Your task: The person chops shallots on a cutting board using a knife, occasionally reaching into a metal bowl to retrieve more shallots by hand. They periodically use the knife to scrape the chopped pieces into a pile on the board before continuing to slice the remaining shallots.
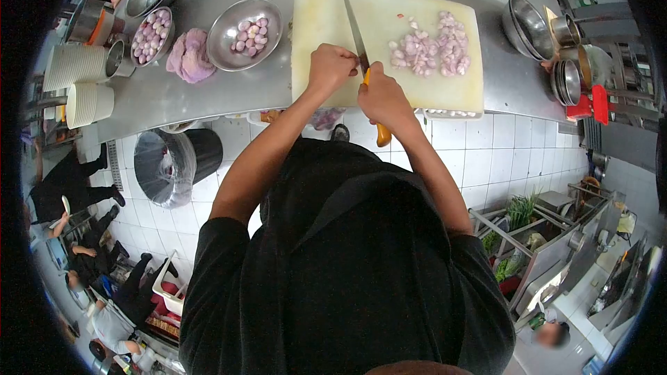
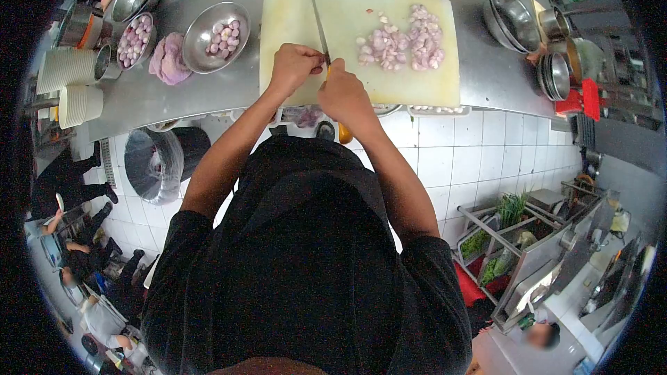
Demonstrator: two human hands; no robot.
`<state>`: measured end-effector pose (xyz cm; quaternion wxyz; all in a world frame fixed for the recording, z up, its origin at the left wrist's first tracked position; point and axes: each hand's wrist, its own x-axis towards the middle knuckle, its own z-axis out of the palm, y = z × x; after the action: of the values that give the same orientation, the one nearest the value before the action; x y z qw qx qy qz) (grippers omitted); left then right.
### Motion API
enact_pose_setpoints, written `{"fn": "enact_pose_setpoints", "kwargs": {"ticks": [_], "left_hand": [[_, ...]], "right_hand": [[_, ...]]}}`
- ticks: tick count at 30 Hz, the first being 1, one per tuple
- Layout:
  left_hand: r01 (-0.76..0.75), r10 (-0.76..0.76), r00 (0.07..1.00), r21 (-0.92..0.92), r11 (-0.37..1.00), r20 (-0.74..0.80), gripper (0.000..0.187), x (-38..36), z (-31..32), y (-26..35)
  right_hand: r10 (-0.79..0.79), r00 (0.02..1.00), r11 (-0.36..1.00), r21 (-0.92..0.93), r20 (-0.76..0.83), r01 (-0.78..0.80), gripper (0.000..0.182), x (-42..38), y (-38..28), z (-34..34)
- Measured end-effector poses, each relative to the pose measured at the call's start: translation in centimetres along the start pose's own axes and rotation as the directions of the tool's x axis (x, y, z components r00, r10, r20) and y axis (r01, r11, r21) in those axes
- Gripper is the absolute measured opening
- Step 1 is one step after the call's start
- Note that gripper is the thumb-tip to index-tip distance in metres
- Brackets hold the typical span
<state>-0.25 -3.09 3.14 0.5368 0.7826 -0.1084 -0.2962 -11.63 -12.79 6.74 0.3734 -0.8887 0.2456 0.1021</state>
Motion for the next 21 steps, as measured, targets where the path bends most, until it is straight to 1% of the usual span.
{"fn": "enact_pose_setpoints", "kwargs": {"ticks": [1, 4, 7, 10, 13, 16, 17, 19, 20, 21], "left_hand": [[0.003, -0.003, 1.0, 0.01, 1.0, -0.001, 0.015, -0.2, 0.0, 0.1], [-0.006, 0.007, 1.0, 0.029, 1.0, -0.006, 0.015, 0.6, 0.2, -0.7], [0.009, -0.009, 1.0, -0.021, 1.0, -0.012, 0.014, 0.2, 0.3, -0.6], [-0.002, 0.002, 1.0, -0.043, 0.999, -0.009, 0.014, 0.4, 0.3, -0.9], [-0.018, 0.017, 1.0, 0.055, 0.998, 0.018, 0.019, 1.2, 0.5, -1.9], [-0.061, 0.06, 0.998, -0.249, 0.967, -0.011, 0.025, 0.4, 0.4, -3.6], [-0.14, 0.135, 0.99, -0.143, 0.98, -0.044, 0.029, -0.1, 0.1, -4.0], [-0.146, 0.138, 0.987, -0.091, 0.985, -0.086, 0.027, -2.5, -2.0, -2.6], [-0.146, 0.139, 0.985, -0.065, 0.987, -0.101, 0.027, -3.2, -3.1, -1.8], [-0.204, 0.208, 0.965, 0.041, 0.978, -0.16, 0.026, -3.6, -4.6, -1.7]], "right_hand": [[-0.025, 0.999, 1.0, -0.01, -0.033, 0.025, 0.029, 0.4, 0.5, 0.6], [-0.05, 0.997, 0.999, -0.021, -0.057, 0.049, 0.028, 1.0, 0.5, 1.0], [0.061, 0.996, 0.998, 0.027, 0.065, -0.063, 0.027, -0.4, -1.4, -1.8], [0.095, 0.99, 0.994, 0.042, 0.106, -0.099, 0.025, -1.7, -2.5, -3.2], [0.082, 0.993, 0.995, 0.043, 0.089, -0.086, 0.026, -1.4, -1.9, -3.2], [0.072, 0.995, 0.995, 0.06, 0.065, -0.076, 0.028, -1.3, -1.9, -3.2], [0.041, 0.999, 0.997, 0.057, 0.034, -0.043, 0.029, -1.2, -1.6, -2.7], [-0.011, 0.999, 0.999, 0.051, -0.042, 0.013, 0.032, -0.7, -0.6, -1.0], [-0.014, 0.999, 0.997, 0.07, -0.033, 0.016, 0.033, -0.6, -0.5, -0.3], [-0.013, 1.0, 0.996, 0.089, -0.025, 0.015, 0.034, -0.7, -0.5, 0.3]]}}
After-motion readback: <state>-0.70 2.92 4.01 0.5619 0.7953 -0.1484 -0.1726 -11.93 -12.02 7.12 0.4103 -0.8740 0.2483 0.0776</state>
